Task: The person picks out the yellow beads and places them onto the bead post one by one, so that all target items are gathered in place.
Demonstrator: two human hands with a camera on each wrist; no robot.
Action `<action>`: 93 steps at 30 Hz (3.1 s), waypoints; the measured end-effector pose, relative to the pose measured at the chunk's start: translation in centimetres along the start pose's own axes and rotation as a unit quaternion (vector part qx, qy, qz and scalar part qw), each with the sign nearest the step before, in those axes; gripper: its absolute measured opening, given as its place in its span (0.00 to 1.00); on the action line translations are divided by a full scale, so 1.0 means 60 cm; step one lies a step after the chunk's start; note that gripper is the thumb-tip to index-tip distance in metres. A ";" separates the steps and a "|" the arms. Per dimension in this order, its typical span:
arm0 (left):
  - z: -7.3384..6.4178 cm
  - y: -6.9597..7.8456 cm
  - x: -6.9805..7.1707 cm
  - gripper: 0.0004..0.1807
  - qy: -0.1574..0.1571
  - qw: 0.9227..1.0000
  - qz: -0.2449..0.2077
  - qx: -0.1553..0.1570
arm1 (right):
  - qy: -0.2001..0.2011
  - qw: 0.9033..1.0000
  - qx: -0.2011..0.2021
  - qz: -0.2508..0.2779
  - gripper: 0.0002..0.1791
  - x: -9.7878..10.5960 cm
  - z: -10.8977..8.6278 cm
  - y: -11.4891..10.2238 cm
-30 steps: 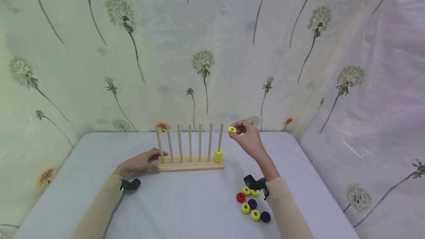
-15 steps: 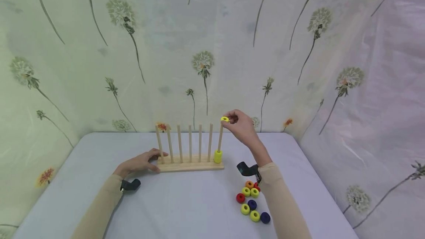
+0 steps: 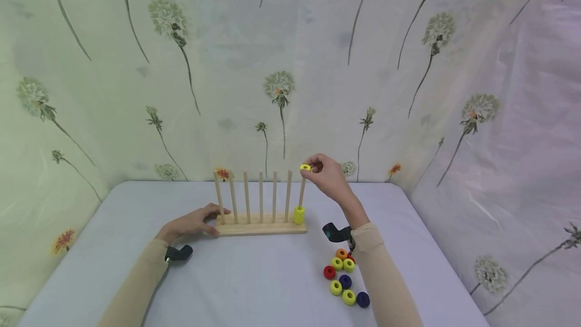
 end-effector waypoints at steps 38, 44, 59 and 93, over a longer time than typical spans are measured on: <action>0.001 0.000 -0.001 0.36 0.004 1.000 0.011 0.011 | -0.058 0.996 -0.035 0.060 0.17 0.021 -0.070 0.084; -0.001 0.003 0.000 0.36 0.004 1.000 0.006 0.014 | -0.080 0.994 -0.046 0.061 0.16 0.029 -0.117 0.125; 0.001 -0.004 0.000 0.36 0.001 1.000 0.011 0.006 | -0.115 0.984 -0.128 0.051 0.17 0.026 -0.247 0.246; -0.002 0.004 -0.004 0.36 0.001 1.000 0.011 -0.006 | -0.104 0.972 -0.204 -0.047 0.18 -0.031 -0.295 0.276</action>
Point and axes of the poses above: each hand's wrist, its own z-axis towards the middle knuckle, its own x-axis out of the back of the hand, y = z × x, the point moved 2 cm from there along z, towards the middle knuckle
